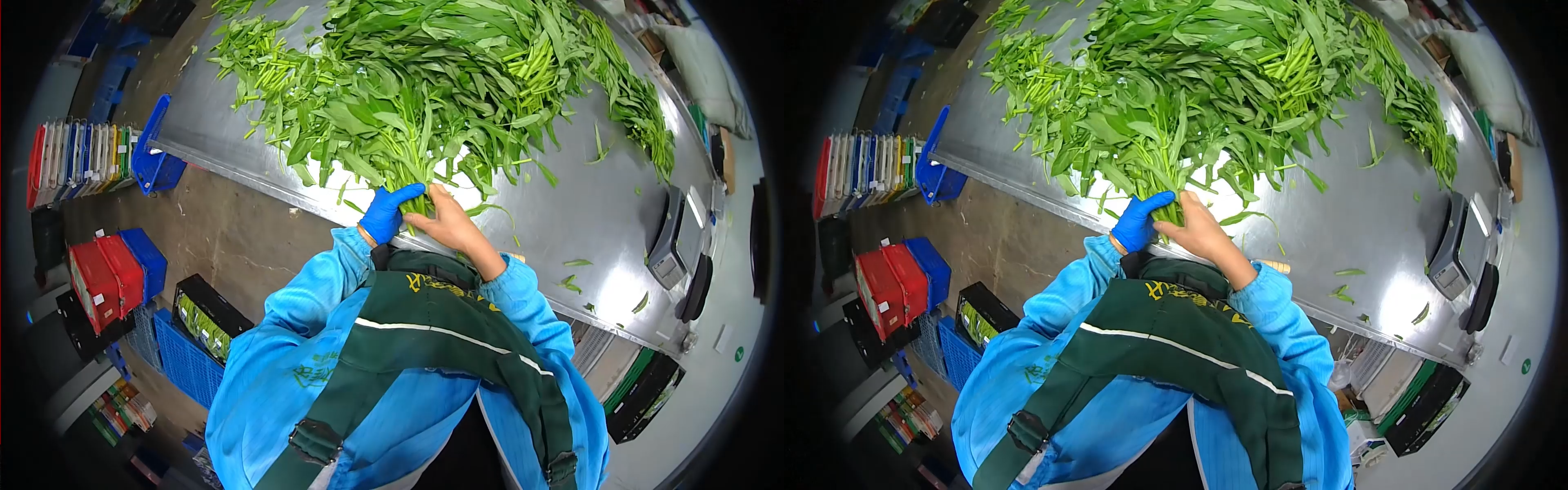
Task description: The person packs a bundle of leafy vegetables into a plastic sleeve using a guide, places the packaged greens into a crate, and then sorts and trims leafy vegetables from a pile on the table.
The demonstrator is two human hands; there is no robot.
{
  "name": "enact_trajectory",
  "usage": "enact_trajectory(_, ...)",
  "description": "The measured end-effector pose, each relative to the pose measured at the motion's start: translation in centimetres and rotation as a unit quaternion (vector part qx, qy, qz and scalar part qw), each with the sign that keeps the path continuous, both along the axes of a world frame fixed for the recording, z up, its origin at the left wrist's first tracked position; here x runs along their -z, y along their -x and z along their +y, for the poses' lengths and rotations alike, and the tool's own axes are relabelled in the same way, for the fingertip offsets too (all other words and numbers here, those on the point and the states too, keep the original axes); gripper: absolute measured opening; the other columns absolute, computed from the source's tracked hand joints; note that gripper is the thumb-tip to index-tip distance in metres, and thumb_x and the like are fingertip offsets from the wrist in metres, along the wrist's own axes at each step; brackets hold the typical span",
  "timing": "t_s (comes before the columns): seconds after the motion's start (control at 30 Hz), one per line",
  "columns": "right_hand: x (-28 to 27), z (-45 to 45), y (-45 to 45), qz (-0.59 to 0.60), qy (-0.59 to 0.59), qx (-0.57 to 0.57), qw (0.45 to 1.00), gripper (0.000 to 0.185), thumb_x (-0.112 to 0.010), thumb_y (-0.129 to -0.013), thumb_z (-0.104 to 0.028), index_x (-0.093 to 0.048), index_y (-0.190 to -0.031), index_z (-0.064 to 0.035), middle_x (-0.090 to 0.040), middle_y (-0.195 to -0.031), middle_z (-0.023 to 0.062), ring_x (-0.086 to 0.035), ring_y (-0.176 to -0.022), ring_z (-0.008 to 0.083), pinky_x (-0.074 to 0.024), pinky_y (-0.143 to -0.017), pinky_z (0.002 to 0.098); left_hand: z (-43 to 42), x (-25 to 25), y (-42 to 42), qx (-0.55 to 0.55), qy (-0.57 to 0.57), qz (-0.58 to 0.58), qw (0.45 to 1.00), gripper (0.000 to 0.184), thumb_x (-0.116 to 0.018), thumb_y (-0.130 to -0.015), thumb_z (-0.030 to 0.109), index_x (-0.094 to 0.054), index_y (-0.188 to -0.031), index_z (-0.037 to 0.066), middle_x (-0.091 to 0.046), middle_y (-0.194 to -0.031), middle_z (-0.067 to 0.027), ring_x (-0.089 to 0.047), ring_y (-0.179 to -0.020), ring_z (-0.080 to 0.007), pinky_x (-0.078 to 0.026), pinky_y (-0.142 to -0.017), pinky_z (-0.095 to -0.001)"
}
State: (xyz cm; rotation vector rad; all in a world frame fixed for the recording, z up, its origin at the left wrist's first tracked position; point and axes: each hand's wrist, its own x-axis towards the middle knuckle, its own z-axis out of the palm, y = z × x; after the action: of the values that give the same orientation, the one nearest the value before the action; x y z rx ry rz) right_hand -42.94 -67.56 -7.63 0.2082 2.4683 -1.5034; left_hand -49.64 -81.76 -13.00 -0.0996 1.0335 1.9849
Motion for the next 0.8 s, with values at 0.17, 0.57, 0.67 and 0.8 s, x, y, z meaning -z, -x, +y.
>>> enact_trajectory(0.17,-1.4,1.1,-1.5,-0.002,0.041,0.029,0.999,0.029,-0.055,-0.09,-0.022,-0.053,-0.102,0.004,-0.055,-0.092,0.0196,-0.056,-0.088,0.0308,-0.0431,-0.077,0.0399,0.3,-0.6,-1.1,-0.001,0.042,0.065,0.997,0.036,-0.065,-0.08,0.006,-0.055,-0.114,0.001,-0.063,-0.101,-0.0085,-0.061,-0.092,-0.0177,-0.05,-0.08,-0.0315)
enact_trajectory(0.57,-3.0,5.6,-6.3,0.076,0.105,0.26,0.957,0.012,-0.066,-0.082,-0.004,-0.065,-0.086,0.0063,-0.06,-0.08,0.0072,-0.061,-0.071,0.0114,-0.0478,-0.065,0.0235,4.5,-5.1,-3.5,0.122,0.152,0.288,0.938,0.042,-0.075,-0.076,0.016,-0.059,-0.112,0.0,-0.066,-0.103,-0.008,-0.062,-0.089,-0.0148,-0.05,-0.079,-0.0295)
enact_trajectory(0.67,-3.2,6.7,-7.1,0.083,0.153,0.304,0.937,0.012,-0.068,-0.08,-0.005,-0.066,-0.085,0.0055,-0.062,-0.079,0.0067,-0.062,-0.071,0.0107,-0.0489,-0.064,0.0228,5.9,-5.8,-4.1,0.131,0.153,0.303,0.931,0.043,-0.075,-0.076,0.015,-0.059,-0.113,0.0,-0.066,-0.103,-0.0081,-0.062,-0.091,-0.0149,-0.05,-0.08,-0.0299)
enact_trajectory(0.8,-3.4,8.0,-8.4,0.135,0.075,0.317,0.936,0.014,-0.07,-0.078,-0.011,-0.066,-0.082,0.0017,-0.063,-0.075,0.0074,-0.062,-0.063,0.0136,-0.0489,-0.059,0.0262,8.9,-5.9,-5.0,0.107,0.096,0.227,0.963,0.036,-0.07,-0.078,0.007,-0.058,-0.112,0.0,-0.065,-0.101,-0.0082,-0.062,-0.091,-0.0164,-0.051,-0.079,-0.0298)
